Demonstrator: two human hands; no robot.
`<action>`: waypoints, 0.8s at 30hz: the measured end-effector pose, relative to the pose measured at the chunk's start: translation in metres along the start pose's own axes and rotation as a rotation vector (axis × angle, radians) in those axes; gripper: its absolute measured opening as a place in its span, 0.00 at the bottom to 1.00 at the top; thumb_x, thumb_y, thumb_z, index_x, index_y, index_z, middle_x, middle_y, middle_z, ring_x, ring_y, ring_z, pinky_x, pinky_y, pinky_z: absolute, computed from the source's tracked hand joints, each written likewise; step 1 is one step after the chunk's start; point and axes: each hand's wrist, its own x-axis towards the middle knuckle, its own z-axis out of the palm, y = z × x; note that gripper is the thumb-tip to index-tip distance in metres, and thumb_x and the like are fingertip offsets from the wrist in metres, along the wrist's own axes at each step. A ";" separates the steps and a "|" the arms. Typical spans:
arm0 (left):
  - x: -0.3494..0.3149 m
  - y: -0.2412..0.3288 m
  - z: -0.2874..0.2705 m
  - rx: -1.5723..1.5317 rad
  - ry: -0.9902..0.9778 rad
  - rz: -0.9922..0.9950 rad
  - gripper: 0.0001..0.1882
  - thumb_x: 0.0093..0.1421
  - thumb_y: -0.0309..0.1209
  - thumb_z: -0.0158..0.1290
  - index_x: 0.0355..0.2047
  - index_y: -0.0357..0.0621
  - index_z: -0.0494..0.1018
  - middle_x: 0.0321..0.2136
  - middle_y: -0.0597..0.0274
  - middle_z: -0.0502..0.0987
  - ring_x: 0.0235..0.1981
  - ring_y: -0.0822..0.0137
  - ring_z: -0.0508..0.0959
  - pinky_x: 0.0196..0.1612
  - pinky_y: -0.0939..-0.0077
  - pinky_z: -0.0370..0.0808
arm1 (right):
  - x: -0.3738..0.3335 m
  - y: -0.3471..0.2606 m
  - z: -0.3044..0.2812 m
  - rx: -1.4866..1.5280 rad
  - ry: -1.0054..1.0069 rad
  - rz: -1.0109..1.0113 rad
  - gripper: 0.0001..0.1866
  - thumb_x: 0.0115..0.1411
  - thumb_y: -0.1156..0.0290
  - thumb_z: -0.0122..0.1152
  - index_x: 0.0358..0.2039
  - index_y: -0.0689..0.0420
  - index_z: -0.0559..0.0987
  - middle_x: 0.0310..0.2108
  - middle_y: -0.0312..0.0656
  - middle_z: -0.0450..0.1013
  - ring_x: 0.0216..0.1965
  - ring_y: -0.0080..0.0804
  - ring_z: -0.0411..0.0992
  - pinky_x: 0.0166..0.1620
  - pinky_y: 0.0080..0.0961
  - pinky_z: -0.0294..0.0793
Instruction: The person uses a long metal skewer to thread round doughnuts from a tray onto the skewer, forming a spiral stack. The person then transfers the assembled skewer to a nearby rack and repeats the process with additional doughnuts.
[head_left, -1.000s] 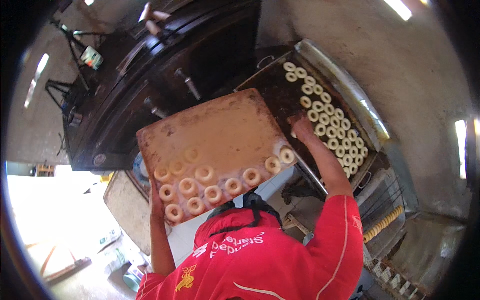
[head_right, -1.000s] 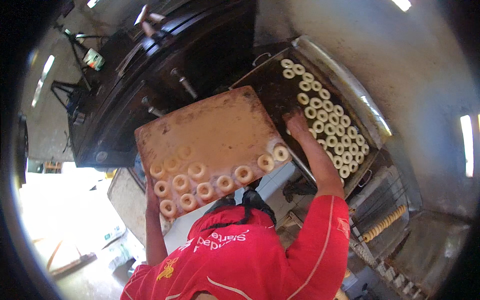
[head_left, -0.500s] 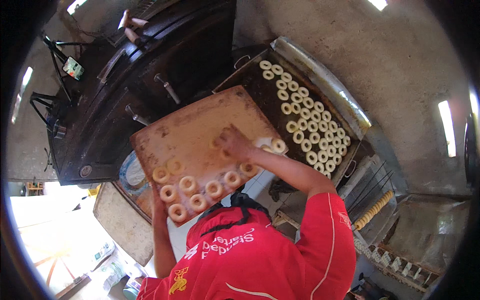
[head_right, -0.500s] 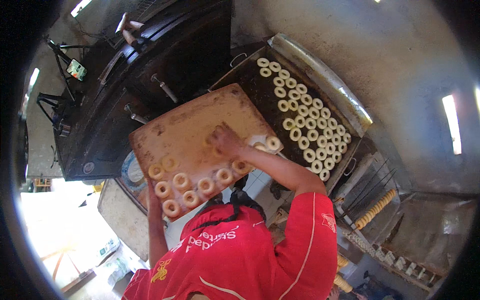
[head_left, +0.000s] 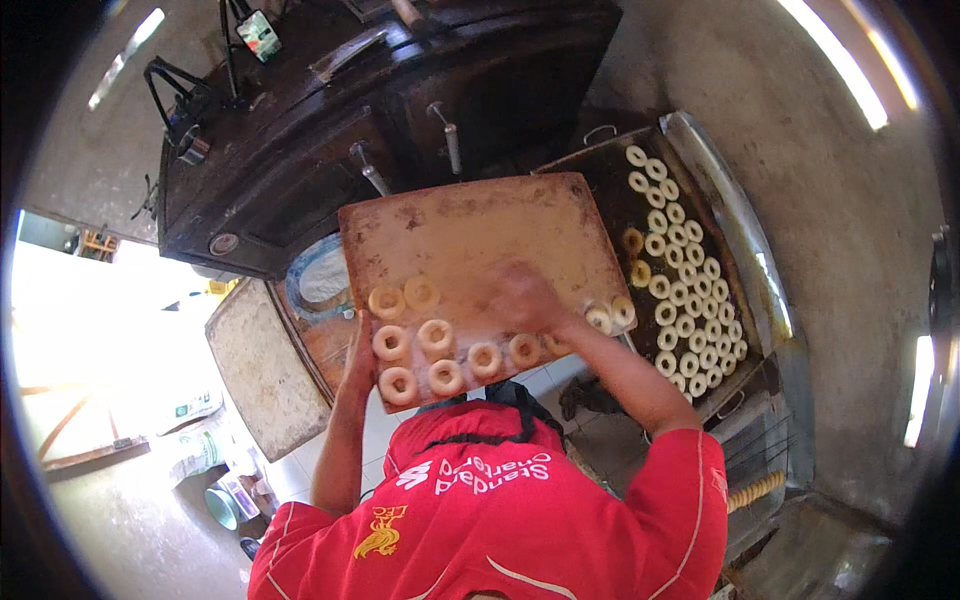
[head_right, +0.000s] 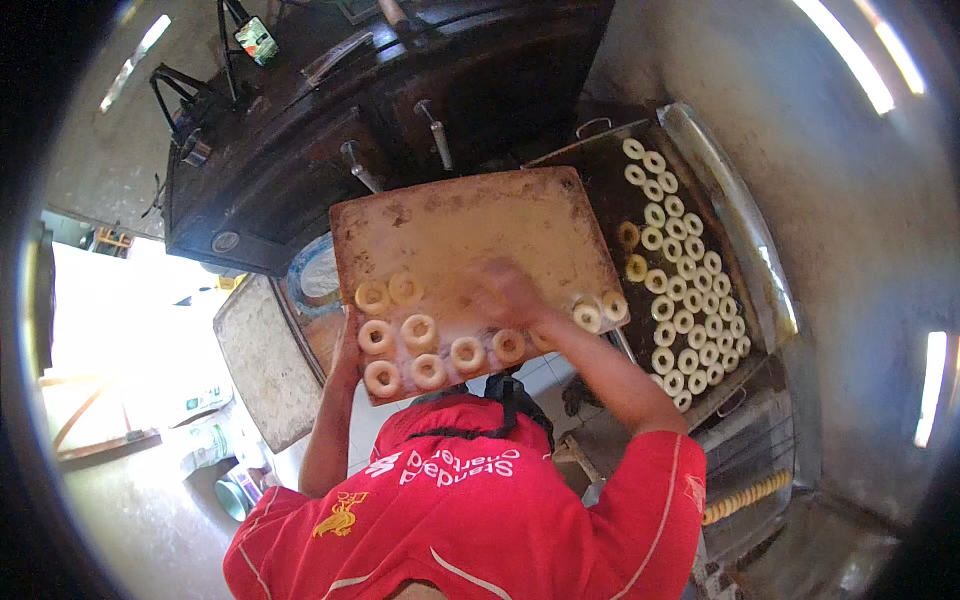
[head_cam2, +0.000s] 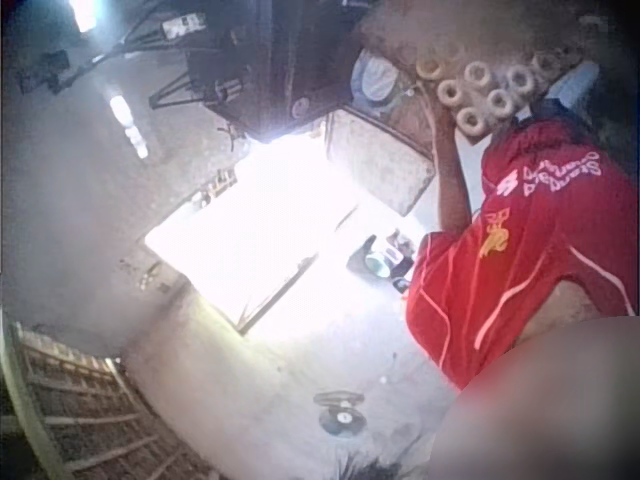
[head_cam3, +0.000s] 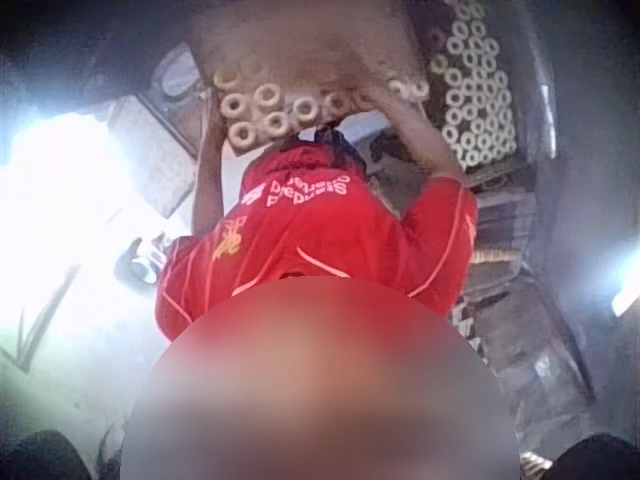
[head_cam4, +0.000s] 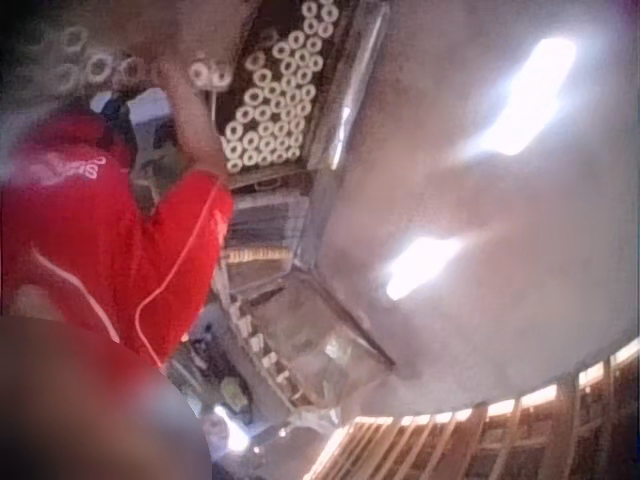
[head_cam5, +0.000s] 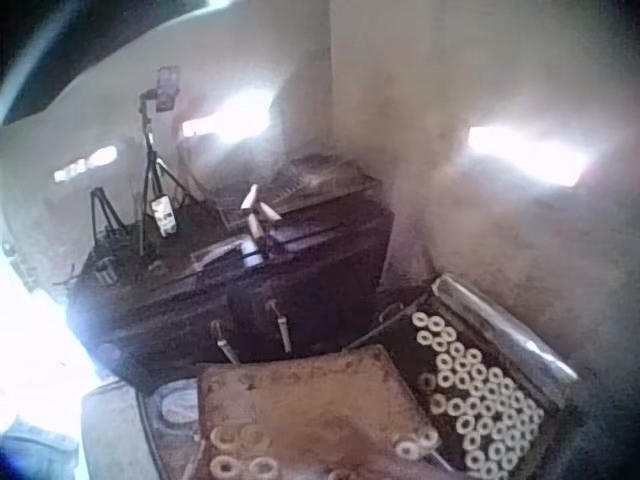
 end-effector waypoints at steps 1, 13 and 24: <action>0.008 -0.013 0.001 -0.009 0.011 -0.021 0.37 0.74 0.65 0.41 0.58 0.41 0.74 0.45 0.58 0.82 0.42 0.68 0.84 0.42 0.69 0.85 | 0.019 -0.038 0.010 0.097 -0.057 -0.064 0.29 0.60 0.60 0.67 0.61 0.55 0.77 0.60 0.52 0.75 0.63 0.59 0.69 0.68 0.52 0.65; 0.001 0.031 0.000 0.206 0.048 0.045 0.38 0.72 0.67 0.41 0.59 0.44 0.73 0.43 0.60 0.81 0.40 0.67 0.83 0.41 0.69 0.85 | -0.068 0.142 -0.021 -0.491 0.182 0.334 0.23 0.53 0.70 0.64 0.52 0.54 0.80 0.50 0.52 0.75 0.56 0.55 0.71 0.61 0.48 0.72; -0.015 0.018 -0.037 -0.136 -0.174 -0.139 0.38 0.68 0.71 0.42 0.57 0.51 0.73 0.33 0.62 0.79 0.29 0.67 0.81 0.27 0.68 0.82 | -0.007 0.042 -0.004 -0.088 0.117 0.195 0.23 0.57 0.66 0.66 0.53 0.57 0.81 0.50 0.56 0.78 0.53 0.57 0.75 0.57 0.51 0.74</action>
